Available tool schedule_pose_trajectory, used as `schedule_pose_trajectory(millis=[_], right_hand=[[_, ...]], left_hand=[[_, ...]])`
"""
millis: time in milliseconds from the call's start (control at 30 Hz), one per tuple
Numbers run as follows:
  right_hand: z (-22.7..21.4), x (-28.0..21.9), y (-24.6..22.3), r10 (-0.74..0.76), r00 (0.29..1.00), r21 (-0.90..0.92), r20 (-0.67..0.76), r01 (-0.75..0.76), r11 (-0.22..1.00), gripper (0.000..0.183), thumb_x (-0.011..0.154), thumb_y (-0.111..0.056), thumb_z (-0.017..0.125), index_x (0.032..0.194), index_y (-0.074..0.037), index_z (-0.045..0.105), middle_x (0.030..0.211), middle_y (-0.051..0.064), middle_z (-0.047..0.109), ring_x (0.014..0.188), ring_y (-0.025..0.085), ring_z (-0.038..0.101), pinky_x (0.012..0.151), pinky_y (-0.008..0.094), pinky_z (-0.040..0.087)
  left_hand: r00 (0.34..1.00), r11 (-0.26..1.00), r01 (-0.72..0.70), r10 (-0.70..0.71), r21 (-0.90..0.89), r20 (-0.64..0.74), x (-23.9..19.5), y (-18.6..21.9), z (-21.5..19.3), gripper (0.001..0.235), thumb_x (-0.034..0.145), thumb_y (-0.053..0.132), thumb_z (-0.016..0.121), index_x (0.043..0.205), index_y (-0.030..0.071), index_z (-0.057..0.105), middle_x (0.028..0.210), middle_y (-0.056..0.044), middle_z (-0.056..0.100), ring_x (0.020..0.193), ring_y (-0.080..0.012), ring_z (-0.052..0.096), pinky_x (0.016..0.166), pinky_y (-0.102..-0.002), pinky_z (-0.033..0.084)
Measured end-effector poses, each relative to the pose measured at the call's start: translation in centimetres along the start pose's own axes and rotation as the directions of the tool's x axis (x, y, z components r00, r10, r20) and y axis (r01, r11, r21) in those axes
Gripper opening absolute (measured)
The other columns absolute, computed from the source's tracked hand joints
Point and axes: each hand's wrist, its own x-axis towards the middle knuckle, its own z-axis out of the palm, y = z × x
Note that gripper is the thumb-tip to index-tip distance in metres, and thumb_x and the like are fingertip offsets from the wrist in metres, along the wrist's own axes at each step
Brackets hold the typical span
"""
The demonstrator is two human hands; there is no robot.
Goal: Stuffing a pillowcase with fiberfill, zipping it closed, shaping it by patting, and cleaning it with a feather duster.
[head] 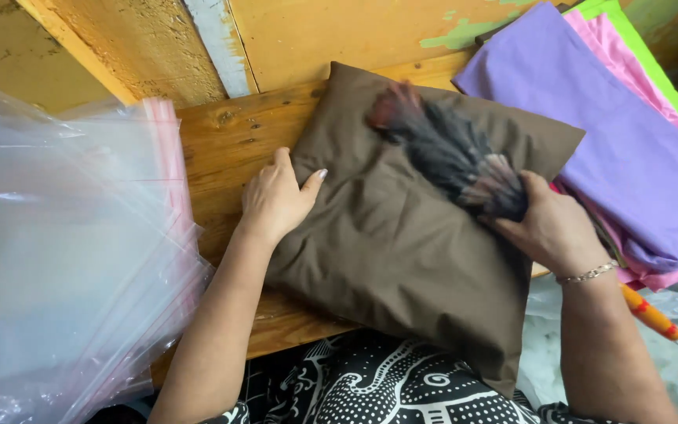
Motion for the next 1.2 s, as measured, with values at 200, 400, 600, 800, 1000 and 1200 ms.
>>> schedule_pose_trajectory(millis=[200, 400, 600, 800, 1000, 1200], right_hand=[[0.1, 1.1, -0.1, -0.329, 0.897, 0.166, -0.295, 0.387, 0.907, 0.031, 0.067, -0.002, 0.057, 0.098, -0.003, 0.058, 0.087, 0.018, 0.065, 0.084, 0.040, 0.060, 0.072, 0.042, 0.043], [-2.6, 5.8, -5.3, -0.470, 0.755, 0.006, -0.458, 0.531, 0.847, 0.033, 0.082, -0.006, 0.054, 0.114, -0.007, 0.063, 0.092, 0.019, 0.048, 0.080, 0.042, 0.053, 0.067, 0.048, 0.043], [-1.9, 2.6, -11.4, -0.426, 0.871, -0.032, -0.246, 0.432, 0.902, 0.038, 0.088, -0.040, 0.062, 0.102, -0.007, 0.049, 0.100, 0.018, 0.041, 0.065, 0.049, 0.055, 0.057, 0.060, 0.046], [3.0, -3.0, -11.2, -0.652, 0.716, -0.012, -0.250, 0.671, 0.742, 0.043, 0.084, -0.009, 0.048, 0.126, -0.016, 0.053, 0.091, 0.012, 0.048, 0.069, 0.042, 0.064, 0.054, 0.050, 0.055], [3.8, 7.6, -0.5, -0.316, 0.912, -0.210, -0.260, 0.266, 0.941, 0.048, 0.085, -0.008, 0.047, 0.127, -0.026, 0.061, 0.094, 0.015, 0.052, 0.067, 0.044, 0.066, 0.057, 0.052, 0.054], [0.7, 1.1, -4.6, -0.289, 0.875, -0.021, -0.389, 0.305, 0.952, 0.042, 0.091, -0.012, 0.049, 0.130, -0.020, 0.060, 0.094, 0.017, 0.051, 0.072, 0.049, 0.061, 0.064, 0.057, 0.050]], left_hand=[[0.987, 0.977, -0.066, 0.034, -0.204, -0.156, -2.0, -0.1, -1.2, 0.026, 0.087, 0.028, 0.059, 0.091, 0.006, 0.046, 0.077, -0.022, 0.063, 0.072, -0.0476, 0.058, 0.061, -0.053, 0.042], [0.995, 0.995, 0.099, -0.099, 0.005, -0.030, -8.7, 3.2, -7.0, 0.048, 0.095, 0.046, 0.047, 0.077, 0.002, 0.047, 0.071, -0.032, 0.060, 0.070, -0.0565, 0.055, 0.065, -0.061, 0.040], [0.977, 0.961, -0.088, 0.135, 0.263, -0.164, -7.5, 2.0, -5.5, 0.052, 0.096, 0.046, 0.049, 0.065, 0.006, 0.059, 0.070, -0.017, 0.060, 0.069, -0.0411, 0.059, 0.059, -0.054, 0.043], [0.999, 0.932, -0.034, 0.030, 0.360, 0.017, -3.7, 0.1, 1.0, 0.053, 0.083, 0.042, 0.056, 0.109, -0.004, 0.059, 0.115, -0.028, 0.056, 0.126, -0.0433, 0.038, 0.106, -0.059, 0.017], [0.990, 0.938, -0.027, -0.022, 0.345, 0.136, -4.8, 0.8, 1.3, 0.073, 0.095, 0.051, 0.027, 0.145, -0.002, 0.018, 0.152, -0.026, 0.013, 0.141, -0.0425, 0.007, 0.106, -0.066, 0.001], [0.997, 0.925, -0.071, 0.063, 0.373, 0.032, -4.3, 1.2, 1.4, 0.068, 0.092, 0.052, 0.039, 0.149, 0.018, 0.022, 0.133, -0.024, 0.036, 0.129, -0.0449, 0.029, 0.097, -0.067, 0.022]])
